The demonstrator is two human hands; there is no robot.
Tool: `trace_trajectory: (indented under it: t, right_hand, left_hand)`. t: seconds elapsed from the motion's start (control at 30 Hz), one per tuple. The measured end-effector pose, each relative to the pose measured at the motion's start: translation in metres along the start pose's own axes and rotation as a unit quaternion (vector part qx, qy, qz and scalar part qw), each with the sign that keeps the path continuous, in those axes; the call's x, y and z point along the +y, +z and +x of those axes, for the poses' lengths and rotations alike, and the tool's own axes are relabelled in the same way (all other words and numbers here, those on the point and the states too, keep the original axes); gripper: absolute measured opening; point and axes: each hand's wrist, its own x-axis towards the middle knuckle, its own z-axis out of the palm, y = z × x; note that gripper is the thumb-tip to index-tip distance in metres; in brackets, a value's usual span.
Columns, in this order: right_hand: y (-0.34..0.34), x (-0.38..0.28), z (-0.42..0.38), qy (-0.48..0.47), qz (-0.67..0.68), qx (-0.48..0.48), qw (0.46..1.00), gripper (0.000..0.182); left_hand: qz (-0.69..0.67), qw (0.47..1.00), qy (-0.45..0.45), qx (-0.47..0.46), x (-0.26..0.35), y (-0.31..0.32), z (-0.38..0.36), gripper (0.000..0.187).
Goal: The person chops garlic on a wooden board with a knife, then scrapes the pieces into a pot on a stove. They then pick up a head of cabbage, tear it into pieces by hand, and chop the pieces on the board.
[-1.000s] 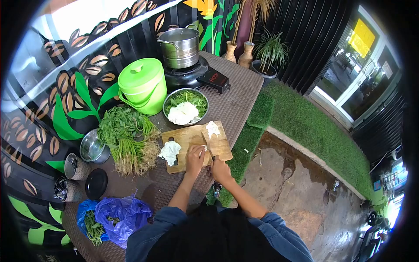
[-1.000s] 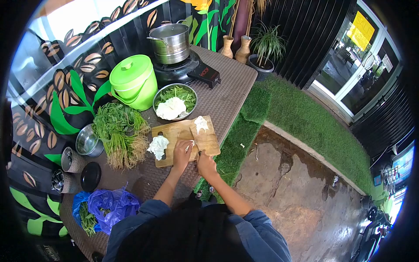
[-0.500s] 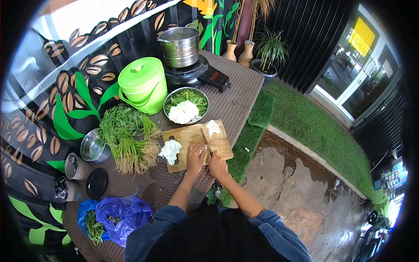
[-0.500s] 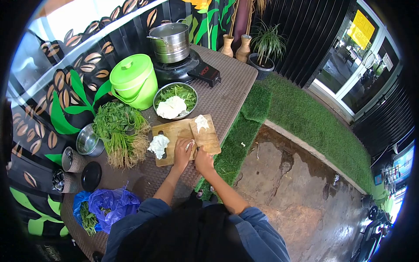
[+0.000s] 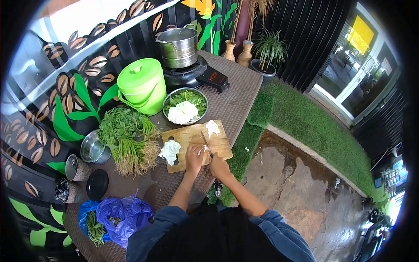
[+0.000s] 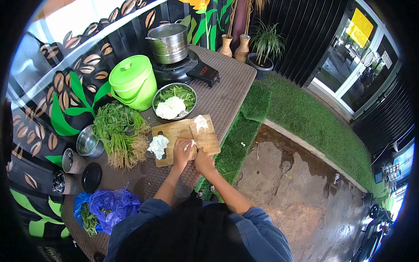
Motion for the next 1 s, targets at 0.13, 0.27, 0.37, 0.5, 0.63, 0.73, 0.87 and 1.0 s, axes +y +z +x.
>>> trace_trajectory:
  t: [0.13,0.27,0.37,0.5,0.63,0.73,0.87,1.0]
  right_hand:
    - [0.018,-0.004,-0.003,0.042,0.037,0.023,0.998,0.037]
    - [0.000,-0.003,0.013,0.015,0.030,-0.018,0.999,0.036]
    - [-0.011,-0.011,-0.004,0.027,0.030,-0.025,0.999,0.035]
    - [0.024,-0.003,0.004,0.044,0.019,0.032,0.998,0.035]
    - [-0.003,-0.003,0.013,0.026,0.038,-0.007,0.999,0.037]
    - [-0.012,-0.005,0.002,0.026,0.032,-0.038,0.998,0.036]
    - [0.020,-0.009,-0.002,0.055,0.021,0.014,0.998,0.037]
    - [-0.006,-0.009,0.012,0.030,0.032,-0.024,0.999,0.038]
  left_hand:
    - [-0.005,1.000,-0.013,-0.004,0.002,-0.001,-0.001,0.013]
    - [0.002,1.000,-0.005,-0.004,-0.001,-0.001,-0.002,0.013]
    - [-0.010,1.000,-0.015,0.000,0.003,-0.002,0.000,0.012]
    - [-0.008,1.000,-0.009,-0.003,0.001,-0.001,0.000,0.013]
    - [0.004,1.000,-0.005,0.002,-0.005,0.001,-0.004,0.013]
    - [0.002,1.000,-0.013,0.002,-0.004,0.002,-0.002,0.013]
    - [-0.005,1.000,-0.005,0.008,-0.001,-0.001,0.000,0.012]
    - [0.000,1.000,-0.010,0.011,-0.004,0.001,-0.003,0.012]
